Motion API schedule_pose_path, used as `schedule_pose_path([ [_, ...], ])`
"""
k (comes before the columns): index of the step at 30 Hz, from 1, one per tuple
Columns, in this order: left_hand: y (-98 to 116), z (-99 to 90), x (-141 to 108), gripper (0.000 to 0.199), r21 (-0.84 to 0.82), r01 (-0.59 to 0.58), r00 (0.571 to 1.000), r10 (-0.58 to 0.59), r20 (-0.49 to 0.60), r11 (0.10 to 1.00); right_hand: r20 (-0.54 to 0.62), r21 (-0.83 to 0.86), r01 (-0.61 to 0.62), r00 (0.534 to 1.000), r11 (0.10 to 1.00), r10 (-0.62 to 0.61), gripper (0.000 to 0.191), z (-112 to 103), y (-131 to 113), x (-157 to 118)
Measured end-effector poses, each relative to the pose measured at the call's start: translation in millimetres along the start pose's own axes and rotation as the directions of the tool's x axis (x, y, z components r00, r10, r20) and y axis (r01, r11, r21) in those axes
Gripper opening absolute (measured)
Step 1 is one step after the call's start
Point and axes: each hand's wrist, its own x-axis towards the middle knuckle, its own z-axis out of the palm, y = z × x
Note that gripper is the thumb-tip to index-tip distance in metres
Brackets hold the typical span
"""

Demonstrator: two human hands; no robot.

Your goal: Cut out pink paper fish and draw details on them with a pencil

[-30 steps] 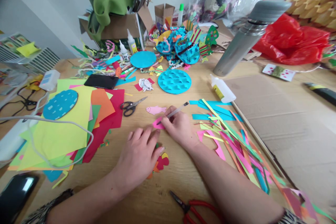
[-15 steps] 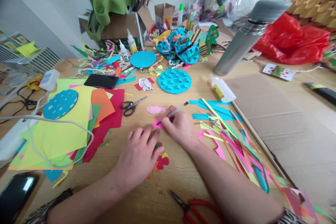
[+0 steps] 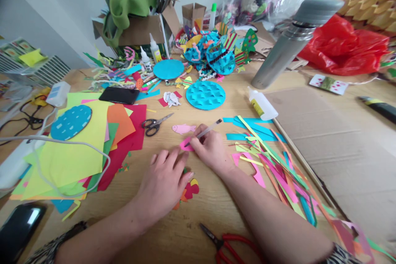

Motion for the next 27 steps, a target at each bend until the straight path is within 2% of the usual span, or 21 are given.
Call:
schedule_pose_path([
  [27, 0.6, -0.7, 1.3, 0.043, -0.003, 0.0, 1.0, 0.0, 0.006, 1.0, 0.017, 0.01, 0.005, 1.0, 1.0, -0.005, 0.009, -1.1, 1.6, -0.2],
])
